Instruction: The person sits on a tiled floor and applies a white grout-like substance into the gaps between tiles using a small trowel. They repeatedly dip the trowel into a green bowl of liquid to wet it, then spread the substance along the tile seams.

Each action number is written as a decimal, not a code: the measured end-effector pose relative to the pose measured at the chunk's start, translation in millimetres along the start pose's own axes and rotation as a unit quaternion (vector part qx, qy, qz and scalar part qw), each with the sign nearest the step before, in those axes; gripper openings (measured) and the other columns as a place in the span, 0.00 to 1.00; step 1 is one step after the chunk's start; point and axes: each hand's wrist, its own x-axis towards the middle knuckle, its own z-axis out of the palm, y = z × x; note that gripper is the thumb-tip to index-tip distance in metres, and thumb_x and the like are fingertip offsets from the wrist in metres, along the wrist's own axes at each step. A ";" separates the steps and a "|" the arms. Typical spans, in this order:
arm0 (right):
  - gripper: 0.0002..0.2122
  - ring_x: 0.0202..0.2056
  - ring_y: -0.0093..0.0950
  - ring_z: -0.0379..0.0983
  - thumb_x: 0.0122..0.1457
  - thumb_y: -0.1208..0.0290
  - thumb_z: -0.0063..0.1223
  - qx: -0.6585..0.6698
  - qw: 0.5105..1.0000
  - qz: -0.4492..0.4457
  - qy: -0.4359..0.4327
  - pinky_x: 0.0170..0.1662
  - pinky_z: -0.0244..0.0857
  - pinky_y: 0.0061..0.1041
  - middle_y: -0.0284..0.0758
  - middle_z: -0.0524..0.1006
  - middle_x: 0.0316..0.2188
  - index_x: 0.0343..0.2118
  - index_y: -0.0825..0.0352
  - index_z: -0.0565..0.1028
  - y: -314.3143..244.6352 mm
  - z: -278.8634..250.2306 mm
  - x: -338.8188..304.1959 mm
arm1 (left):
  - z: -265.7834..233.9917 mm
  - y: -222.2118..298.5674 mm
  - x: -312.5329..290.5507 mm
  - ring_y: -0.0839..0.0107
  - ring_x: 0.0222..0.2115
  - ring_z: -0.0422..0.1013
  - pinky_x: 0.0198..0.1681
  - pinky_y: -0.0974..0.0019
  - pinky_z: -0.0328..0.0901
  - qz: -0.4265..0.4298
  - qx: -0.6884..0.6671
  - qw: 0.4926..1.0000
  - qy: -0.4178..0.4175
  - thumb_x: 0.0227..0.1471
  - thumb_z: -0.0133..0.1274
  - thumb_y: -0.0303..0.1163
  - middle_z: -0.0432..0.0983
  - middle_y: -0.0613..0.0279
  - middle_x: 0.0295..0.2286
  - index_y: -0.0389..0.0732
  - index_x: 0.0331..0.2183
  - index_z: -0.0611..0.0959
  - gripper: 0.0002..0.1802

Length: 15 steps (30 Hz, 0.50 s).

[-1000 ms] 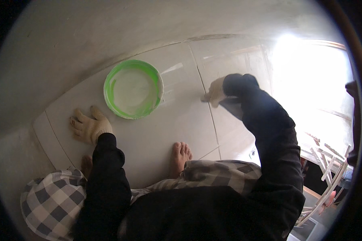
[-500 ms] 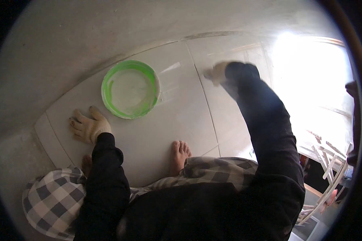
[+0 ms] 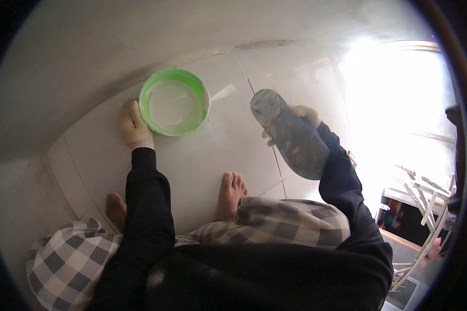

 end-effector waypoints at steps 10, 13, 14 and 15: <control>0.32 0.37 0.45 0.78 0.58 0.51 0.54 -0.140 0.984 -0.026 0.104 0.39 0.77 0.40 0.56 0.75 0.42 0.57 0.73 0.65 -3.6 8.4 16.5 | -19.1 62.3 8.5 0.60 0.59 0.59 0.60 0.57 0.57 -0.311 -0.397 0.818 -0.277 0.57 0.45 0.64 0.58 0.47 0.60 0.36 0.63 0.58 0.48; 0.31 0.37 0.43 0.78 0.58 0.50 0.55 -0.260 0.959 -0.013 0.113 0.39 0.76 0.40 0.54 0.77 0.40 0.56 0.71 0.66 -10.1 9.5 24.6 | -26.8 70.2 11.8 0.65 0.50 0.70 0.46 0.57 0.72 -0.266 -0.302 0.847 -0.347 0.55 0.46 0.67 0.67 0.51 0.55 0.37 0.60 0.65 0.47; 0.31 0.38 0.41 0.78 0.57 0.50 0.55 -0.286 0.952 -0.002 0.112 0.40 0.76 0.39 0.52 0.77 0.40 0.57 0.69 0.67 -13.8 12.8 26.2 | -26.7 72.2 12.3 0.65 0.49 0.71 0.45 0.56 0.72 -0.278 -0.287 0.845 -0.354 0.55 0.46 0.66 0.67 0.51 0.55 0.38 0.60 0.65 0.46; 0.31 0.39 0.40 0.78 0.57 0.51 0.55 -0.317 0.936 0.026 0.150 0.41 0.76 0.39 0.50 0.78 0.39 0.57 0.68 0.67 -17.9 17.5 28.6 | -25.4 73.8 12.6 0.65 0.49 0.71 0.44 0.56 0.73 -0.287 -0.275 0.845 -0.358 0.55 0.46 0.66 0.68 0.51 0.54 0.39 0.60 0.66 0.45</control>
